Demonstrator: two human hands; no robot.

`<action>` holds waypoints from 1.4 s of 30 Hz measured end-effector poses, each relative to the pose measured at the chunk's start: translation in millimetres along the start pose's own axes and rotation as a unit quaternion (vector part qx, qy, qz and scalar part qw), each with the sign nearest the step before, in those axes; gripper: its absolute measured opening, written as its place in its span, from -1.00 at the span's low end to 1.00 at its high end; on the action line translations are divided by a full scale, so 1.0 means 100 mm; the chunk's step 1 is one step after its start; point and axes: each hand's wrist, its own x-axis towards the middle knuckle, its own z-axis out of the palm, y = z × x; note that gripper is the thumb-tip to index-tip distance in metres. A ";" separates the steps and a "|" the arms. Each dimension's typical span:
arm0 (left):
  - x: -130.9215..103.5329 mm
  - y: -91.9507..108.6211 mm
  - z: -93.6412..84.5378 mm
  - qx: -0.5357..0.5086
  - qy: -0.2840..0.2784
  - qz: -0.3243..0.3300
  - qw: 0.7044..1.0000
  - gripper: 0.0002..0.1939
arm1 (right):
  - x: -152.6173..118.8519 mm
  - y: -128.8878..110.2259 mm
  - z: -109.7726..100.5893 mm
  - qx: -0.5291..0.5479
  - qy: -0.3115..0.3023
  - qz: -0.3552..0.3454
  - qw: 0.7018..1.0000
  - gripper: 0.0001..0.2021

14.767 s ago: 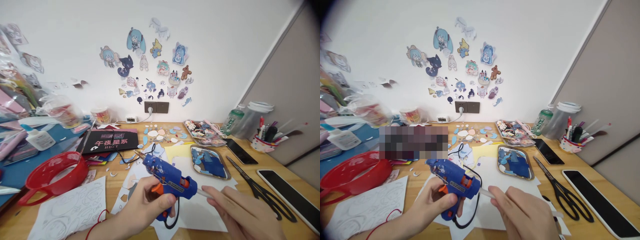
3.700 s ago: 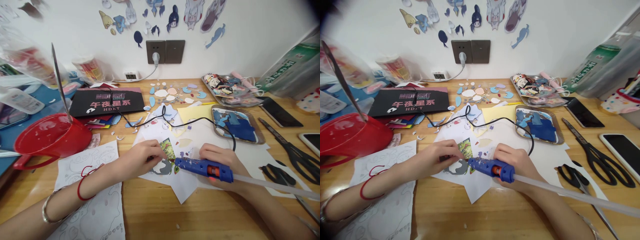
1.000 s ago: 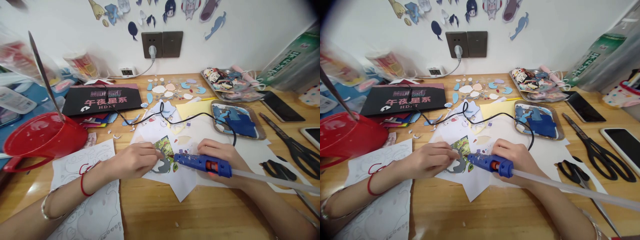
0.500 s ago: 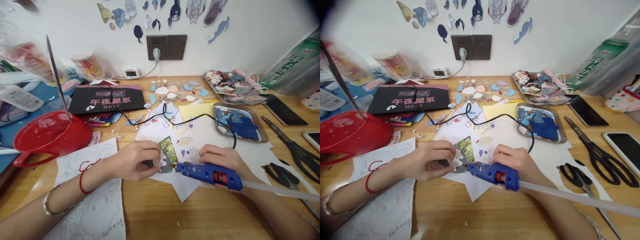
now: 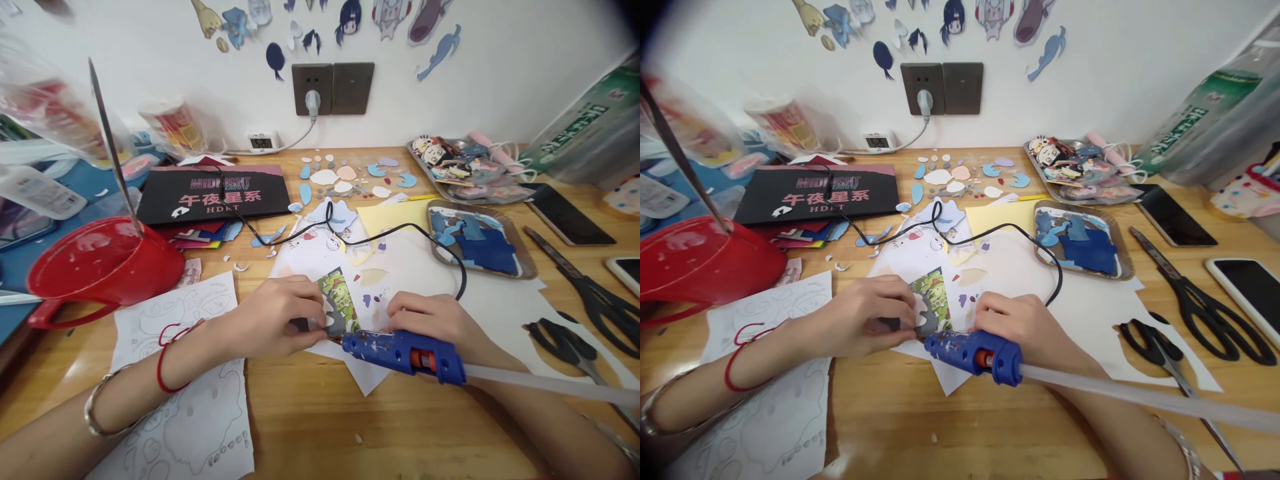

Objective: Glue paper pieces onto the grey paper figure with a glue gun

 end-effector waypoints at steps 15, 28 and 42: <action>0.04 -0.06 -0.01 -0.048 0.011 0.010 0.999 -0.88 | 0.04 -0.03 0.07 -0.045 0.015 -0.010 0.999 -0.78; 0.06 -0.11 -0.14 -0.091 -0.036 0.032 0.995 -0.78 | 0.03 -0.11 0.15 -0.137 0.037 -0.032 0.989 -0.69; 0.05 -0.16 -0.06 -0.103 -0.011 0.019 0.994 -0.93 | 0.07 -0.14 0.06 -0.091 -0.003 -0.007 0.996 -0.79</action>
